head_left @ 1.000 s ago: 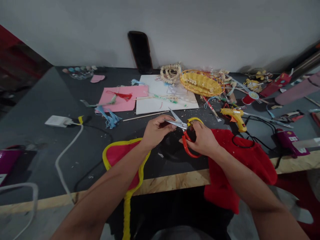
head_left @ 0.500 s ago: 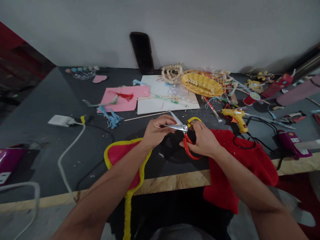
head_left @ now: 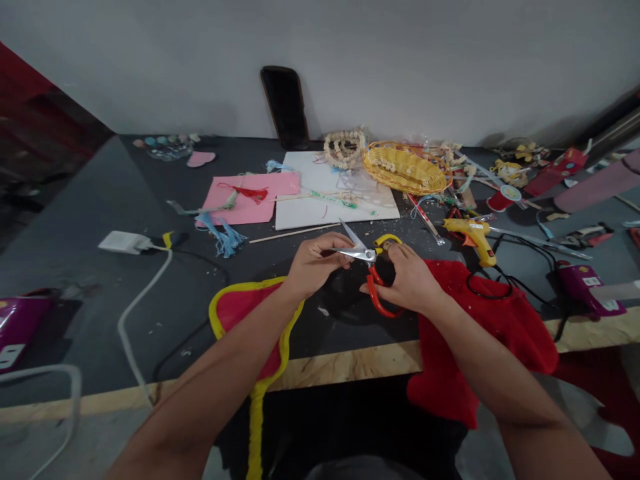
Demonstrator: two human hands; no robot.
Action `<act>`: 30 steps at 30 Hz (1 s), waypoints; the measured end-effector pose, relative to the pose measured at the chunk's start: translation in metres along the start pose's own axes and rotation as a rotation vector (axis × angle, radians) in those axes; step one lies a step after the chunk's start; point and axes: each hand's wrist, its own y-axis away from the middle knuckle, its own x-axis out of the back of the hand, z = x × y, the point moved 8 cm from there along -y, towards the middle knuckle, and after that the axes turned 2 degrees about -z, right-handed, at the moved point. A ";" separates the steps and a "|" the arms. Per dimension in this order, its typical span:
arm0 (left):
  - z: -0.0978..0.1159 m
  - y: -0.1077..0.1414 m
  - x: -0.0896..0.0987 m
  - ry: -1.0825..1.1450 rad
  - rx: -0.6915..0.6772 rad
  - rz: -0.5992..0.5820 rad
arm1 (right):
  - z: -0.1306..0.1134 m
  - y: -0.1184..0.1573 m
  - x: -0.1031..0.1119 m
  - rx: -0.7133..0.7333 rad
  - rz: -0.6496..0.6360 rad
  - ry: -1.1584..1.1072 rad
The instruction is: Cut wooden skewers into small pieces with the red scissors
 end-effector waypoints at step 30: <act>-0.011 0.000 0.002 0.078 0.030 0.025 | -0.005 0.002 0.007 0.086 0.063 0.006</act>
